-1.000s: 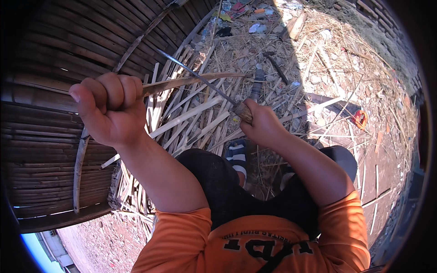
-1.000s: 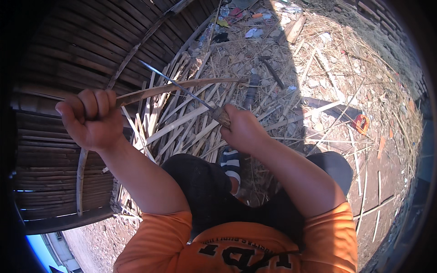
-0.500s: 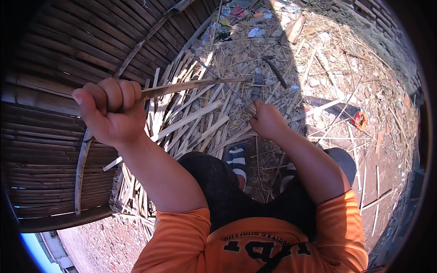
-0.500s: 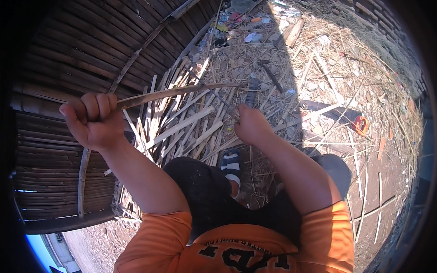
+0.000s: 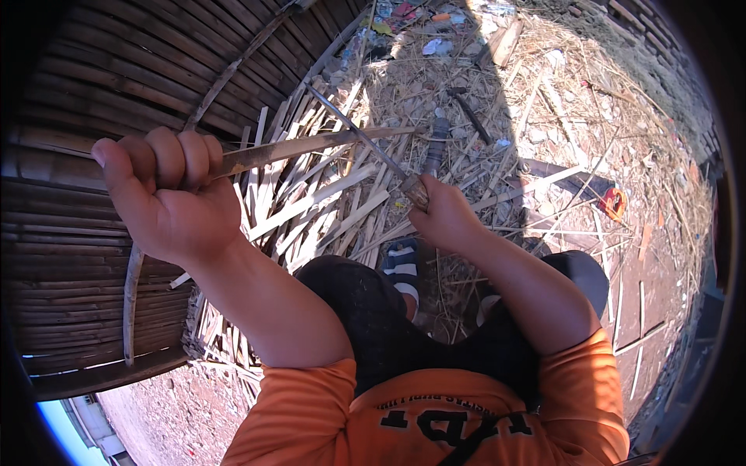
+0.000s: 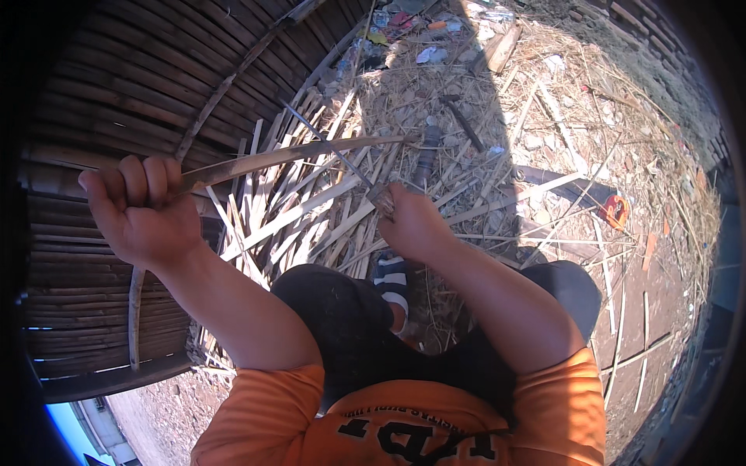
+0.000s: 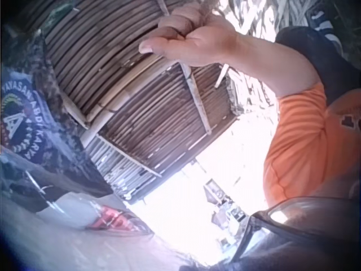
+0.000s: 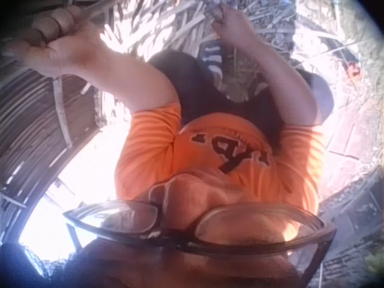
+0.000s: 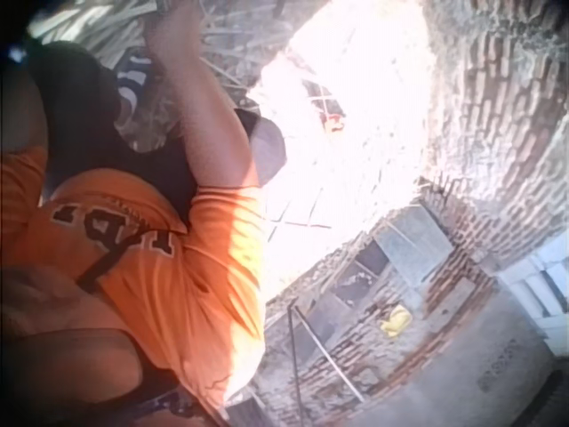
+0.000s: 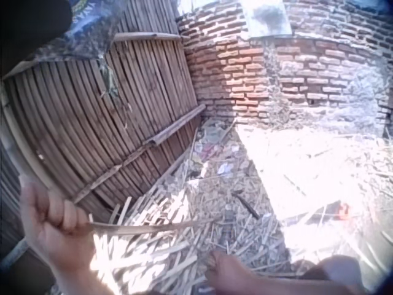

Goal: The person uses a machete to shave and smooth a strip of bamboo while holding it against a wooden post on the ground.

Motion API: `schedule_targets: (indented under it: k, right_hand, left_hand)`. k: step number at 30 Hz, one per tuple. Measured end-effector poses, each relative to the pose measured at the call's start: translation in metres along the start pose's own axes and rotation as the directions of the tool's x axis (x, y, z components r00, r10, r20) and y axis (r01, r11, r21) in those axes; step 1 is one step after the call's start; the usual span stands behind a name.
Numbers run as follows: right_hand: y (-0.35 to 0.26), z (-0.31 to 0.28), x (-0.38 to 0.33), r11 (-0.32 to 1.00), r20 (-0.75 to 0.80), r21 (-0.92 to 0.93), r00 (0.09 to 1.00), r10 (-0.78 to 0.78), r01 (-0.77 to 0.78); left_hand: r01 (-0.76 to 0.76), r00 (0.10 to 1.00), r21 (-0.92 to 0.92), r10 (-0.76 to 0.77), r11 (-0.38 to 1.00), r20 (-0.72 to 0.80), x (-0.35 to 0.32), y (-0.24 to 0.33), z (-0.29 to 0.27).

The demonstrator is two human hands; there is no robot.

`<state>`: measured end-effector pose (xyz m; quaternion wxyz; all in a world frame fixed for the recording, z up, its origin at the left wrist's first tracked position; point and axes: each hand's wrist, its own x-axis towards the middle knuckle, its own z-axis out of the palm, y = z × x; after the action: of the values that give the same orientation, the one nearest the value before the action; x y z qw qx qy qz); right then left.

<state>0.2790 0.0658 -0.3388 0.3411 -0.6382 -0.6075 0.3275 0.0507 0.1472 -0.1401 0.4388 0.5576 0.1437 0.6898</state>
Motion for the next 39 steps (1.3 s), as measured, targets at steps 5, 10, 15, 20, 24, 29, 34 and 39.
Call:
schedule_targets:
  k: [5,10,15,20,24,29,34,39]
  right_hand:
    - [-0.025,-0.03,0.002,0.999,0.0,0.039,1.0,-0.009,0.009]
    - [-0.059,-0.059,-0.016,0.978,-0.04,0.17,0.993,-0.114,0.119]
    - [-0.05,-0.089,-0.015,0.993,-0.124,0.041,0.987,-0.105,0.11]
    - [-0.032,-0.1,-0.011,0.975,-0.245,0.221,0.968,0.06,-0.005]
    - [-0.031,-0.098,-0.008,0.962,-0.217,0.27,0.971,0.101,-0.04]
    - [-0.032,-0.09,-0.009,0.991,-0.196,0.136,0.98,0.018,0.009]
    - [-0.041,-0.086,-0.014,0.986,-0.116,0.158,0.992,-0.043,0.061]
    - [-0.048,-0.08,-0.015,0.979,-0.036,0.199,0.999,-0.039,0.046]
  left_hand:
    - [0.012,0.974,-0.127,0.018,0.992,0.228,-0.002,0.032,-0.012]
    - [0.038,0.929,-0.118,0.008,0.992,0.37,-0.009,0.066,-0.013]
    - [-0.011,0.905,-0.077,0.042,0.997,0.424,-0.022,0.099,-0.014]
    - [-0.045,0.889,-0.02,0.049,0.999,0.454,-0.026,0.104,-0.005]
    - [-0.048,0.92,-0.014,0.05,0.999,0.389,-0.015,0.08,-0.016]
    - [-0.015,0.931,-0.062,0.036,0.998,0.364,-0.013,0.067,-0.006]
    - [0.014,0.905,-0.029,-0.001,0.999,0.425,-0.019,0.082,-0.004]
    - [0.042,0.895,-0.057,-0.012,0.997,0.447,-0.016,0.082,-0.013]
